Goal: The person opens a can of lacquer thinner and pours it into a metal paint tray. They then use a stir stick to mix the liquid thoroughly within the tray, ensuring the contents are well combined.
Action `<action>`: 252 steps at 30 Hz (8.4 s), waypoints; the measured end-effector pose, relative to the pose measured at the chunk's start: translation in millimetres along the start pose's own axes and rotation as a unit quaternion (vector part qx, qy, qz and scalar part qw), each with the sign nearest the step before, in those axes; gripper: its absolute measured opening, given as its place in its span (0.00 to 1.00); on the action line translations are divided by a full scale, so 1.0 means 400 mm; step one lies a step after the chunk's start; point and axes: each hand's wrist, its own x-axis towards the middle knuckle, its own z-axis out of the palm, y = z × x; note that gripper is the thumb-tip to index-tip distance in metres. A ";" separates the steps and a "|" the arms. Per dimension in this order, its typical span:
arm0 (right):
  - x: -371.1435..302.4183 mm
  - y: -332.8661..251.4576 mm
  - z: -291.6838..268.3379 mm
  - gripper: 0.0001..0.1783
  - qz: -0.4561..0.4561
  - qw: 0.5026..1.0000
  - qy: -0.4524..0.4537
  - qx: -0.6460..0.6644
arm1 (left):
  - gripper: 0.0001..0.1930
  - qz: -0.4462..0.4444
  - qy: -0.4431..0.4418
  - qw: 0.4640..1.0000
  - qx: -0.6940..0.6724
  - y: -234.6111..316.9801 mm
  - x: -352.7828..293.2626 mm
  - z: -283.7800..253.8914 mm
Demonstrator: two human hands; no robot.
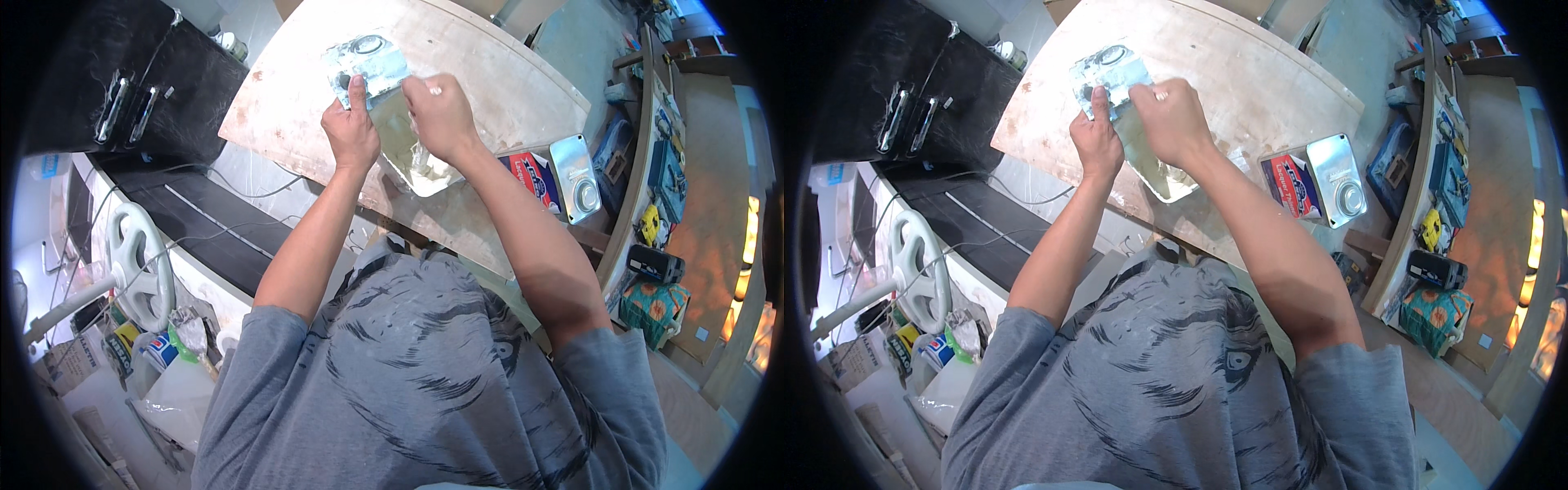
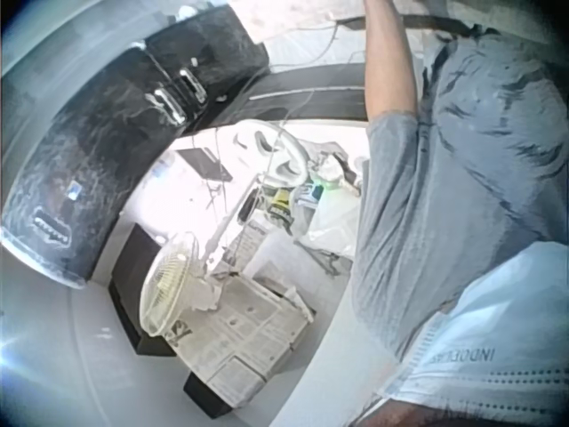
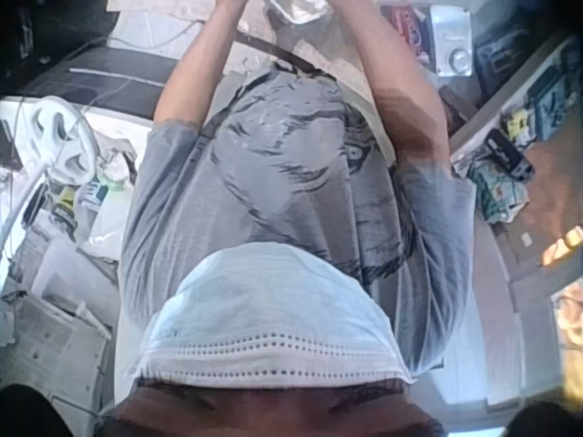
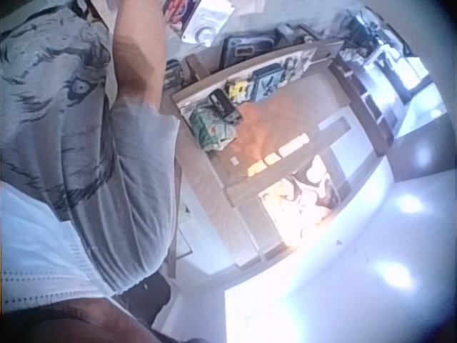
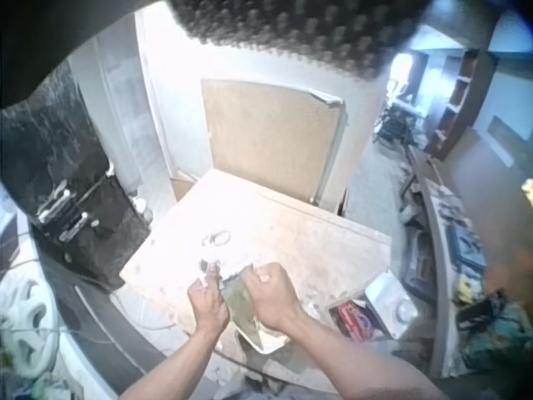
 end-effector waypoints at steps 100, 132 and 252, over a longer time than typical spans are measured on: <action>0.056 0.035 0.078 0.25 0.068 0.994 -0.012 -0.087 | 0.25 -0.034 -0.036 0.997 -0.063 -0.015 0.009 -0.004; 0.048 -0.056 -0.006 0.24 0.028 0.991 0.131 0.025 | 0.26 0.009 0.008 1.000 0.012 -0.006 0.002 0.001; 0.038 -0.001 0.044 0.19 -0.103 0.992 0.033 0.069 | 0.28 0.031 0.008 0.999 0.027 -0.009 0.007 -0.003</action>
